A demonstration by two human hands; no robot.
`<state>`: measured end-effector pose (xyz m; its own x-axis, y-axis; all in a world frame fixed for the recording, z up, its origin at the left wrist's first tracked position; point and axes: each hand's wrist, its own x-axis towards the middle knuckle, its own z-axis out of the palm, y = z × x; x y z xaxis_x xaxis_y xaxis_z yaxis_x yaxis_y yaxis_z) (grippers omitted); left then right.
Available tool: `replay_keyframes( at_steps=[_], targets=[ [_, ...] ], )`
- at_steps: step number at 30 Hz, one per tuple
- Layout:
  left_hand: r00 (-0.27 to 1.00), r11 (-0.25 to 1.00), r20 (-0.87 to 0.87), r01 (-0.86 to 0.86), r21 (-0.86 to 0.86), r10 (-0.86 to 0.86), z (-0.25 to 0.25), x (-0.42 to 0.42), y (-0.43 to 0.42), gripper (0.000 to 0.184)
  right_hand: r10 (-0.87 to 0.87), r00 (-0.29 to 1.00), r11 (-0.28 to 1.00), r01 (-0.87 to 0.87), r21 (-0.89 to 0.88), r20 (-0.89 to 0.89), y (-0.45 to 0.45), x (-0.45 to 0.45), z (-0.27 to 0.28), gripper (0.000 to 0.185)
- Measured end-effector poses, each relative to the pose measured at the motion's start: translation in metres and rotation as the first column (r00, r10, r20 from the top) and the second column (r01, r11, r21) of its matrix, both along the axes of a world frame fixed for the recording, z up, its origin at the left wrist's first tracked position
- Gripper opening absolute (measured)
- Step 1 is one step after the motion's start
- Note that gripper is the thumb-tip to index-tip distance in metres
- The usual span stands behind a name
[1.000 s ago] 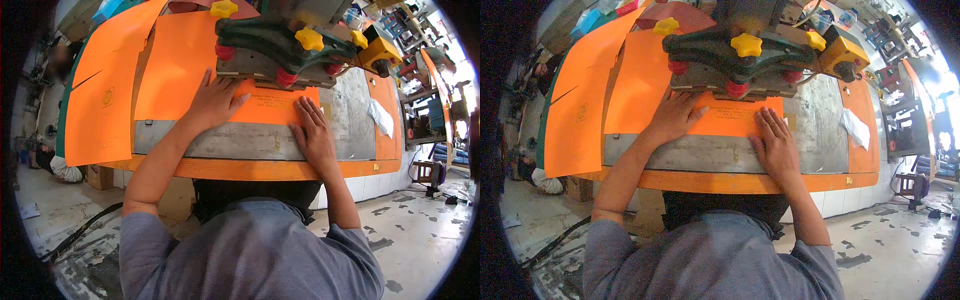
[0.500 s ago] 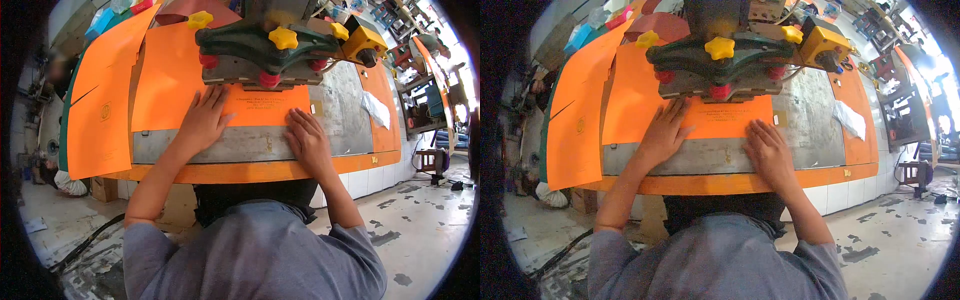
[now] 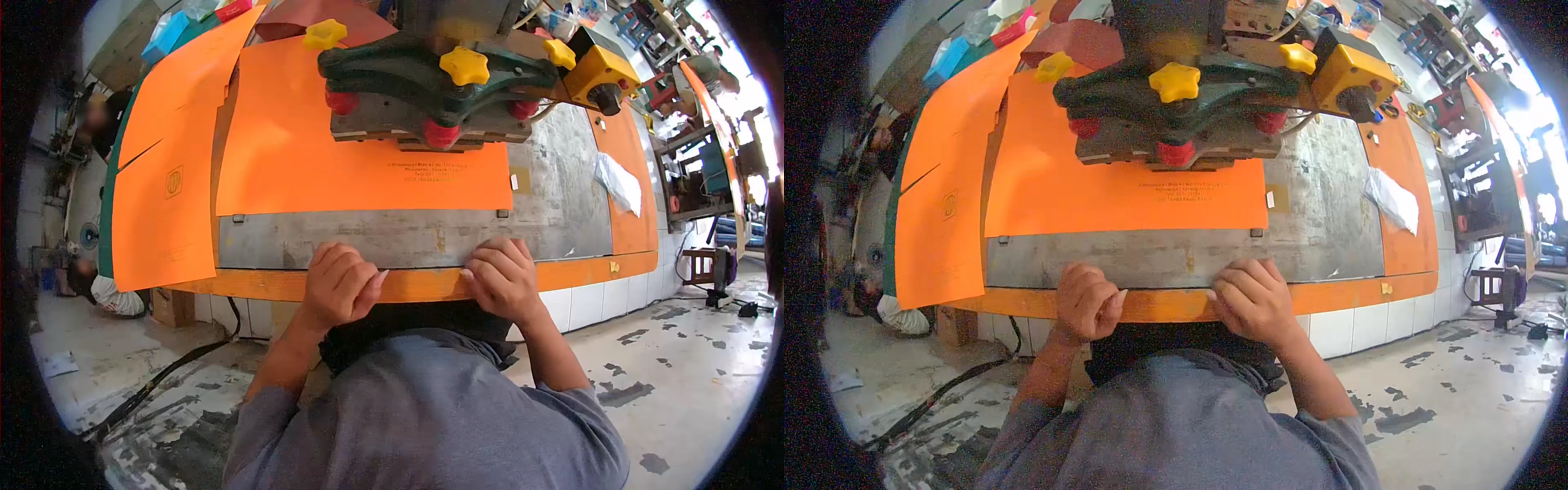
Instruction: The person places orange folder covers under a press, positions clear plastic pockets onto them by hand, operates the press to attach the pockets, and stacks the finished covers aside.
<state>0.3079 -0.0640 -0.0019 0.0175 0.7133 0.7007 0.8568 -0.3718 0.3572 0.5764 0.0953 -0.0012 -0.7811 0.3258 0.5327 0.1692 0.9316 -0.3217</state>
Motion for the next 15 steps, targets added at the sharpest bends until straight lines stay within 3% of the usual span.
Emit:
replay_keyframes(
  at_steps=[7,15],
  targets=[
    [0.999,0.999,0.030,0.033,0.003,-0.033,-0.0016,-0.0021,0.0000,0.014,0.134,0.988,0.989,-0.128,0.076,-0.079,0.0013,0.0020,0.0031,0.037],
    [0.997,0.996,-0.009,0.077,-0.047,-0.077,-0.0006,-0.0002,-0.0018,0.018,0.132,0.990,0.987,-0.127,0.097,-0.044,0.0001,0.0033,0.0066,0.039]
  ],
)
